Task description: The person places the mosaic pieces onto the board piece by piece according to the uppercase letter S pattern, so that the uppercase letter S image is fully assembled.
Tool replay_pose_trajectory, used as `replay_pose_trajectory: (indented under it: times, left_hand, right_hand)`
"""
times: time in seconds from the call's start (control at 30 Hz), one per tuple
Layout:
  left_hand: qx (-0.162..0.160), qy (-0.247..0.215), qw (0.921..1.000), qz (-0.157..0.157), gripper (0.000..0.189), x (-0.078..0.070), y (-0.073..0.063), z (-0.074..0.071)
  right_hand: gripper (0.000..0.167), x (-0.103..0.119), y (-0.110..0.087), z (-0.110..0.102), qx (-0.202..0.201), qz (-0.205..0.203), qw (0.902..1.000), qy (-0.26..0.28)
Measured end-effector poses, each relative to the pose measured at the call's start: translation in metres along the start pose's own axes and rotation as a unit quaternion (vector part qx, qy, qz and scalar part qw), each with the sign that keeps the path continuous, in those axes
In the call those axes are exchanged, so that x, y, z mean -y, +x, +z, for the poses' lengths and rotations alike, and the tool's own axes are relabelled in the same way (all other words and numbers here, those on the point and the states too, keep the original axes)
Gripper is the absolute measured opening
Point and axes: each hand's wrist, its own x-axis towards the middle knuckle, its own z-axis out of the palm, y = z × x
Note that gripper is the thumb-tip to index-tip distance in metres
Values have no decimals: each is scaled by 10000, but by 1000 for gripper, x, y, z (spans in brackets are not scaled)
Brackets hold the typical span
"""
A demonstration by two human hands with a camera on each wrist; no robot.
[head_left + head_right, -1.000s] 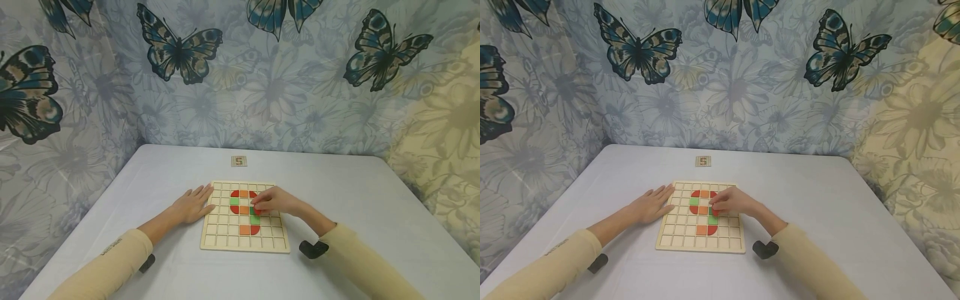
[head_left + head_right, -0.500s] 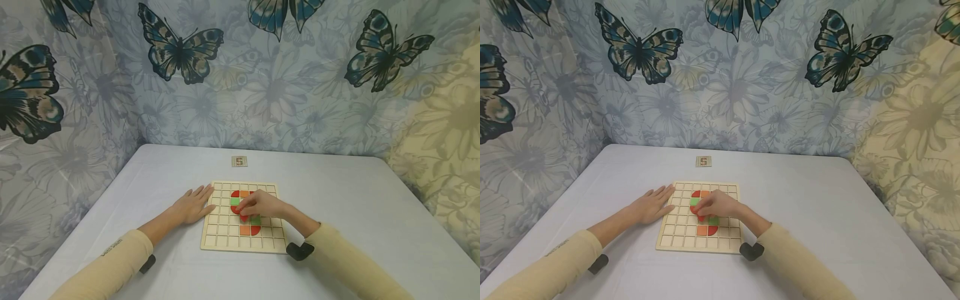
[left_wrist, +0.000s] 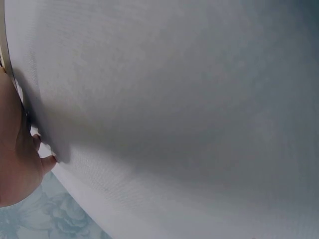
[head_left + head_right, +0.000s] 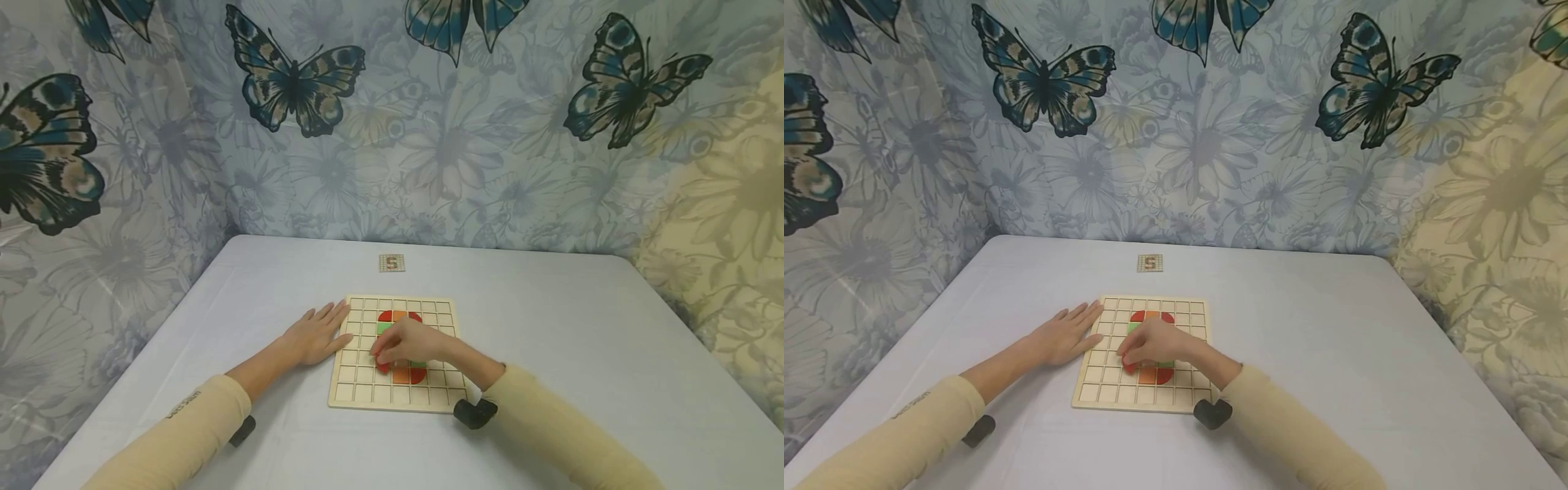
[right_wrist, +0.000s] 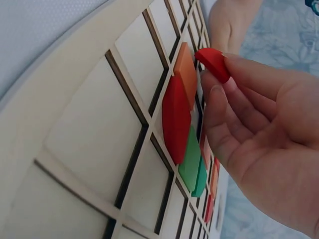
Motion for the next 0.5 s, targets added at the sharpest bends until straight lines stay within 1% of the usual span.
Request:
replay_pose_trajectory:
  times: [0.2, 0.5]
  left_hand:
    - [-39, -52, 10000, 11, 69, 0, 0, 0]
    - [-27, -93, 10000, 20, 68, -1, 0, 0]
  right_hand:
    - [13, 1, 3, 4, 116, 43, 9999, -83]
    - [13, -1, 4, 7, 138, -152, 9992, -340]
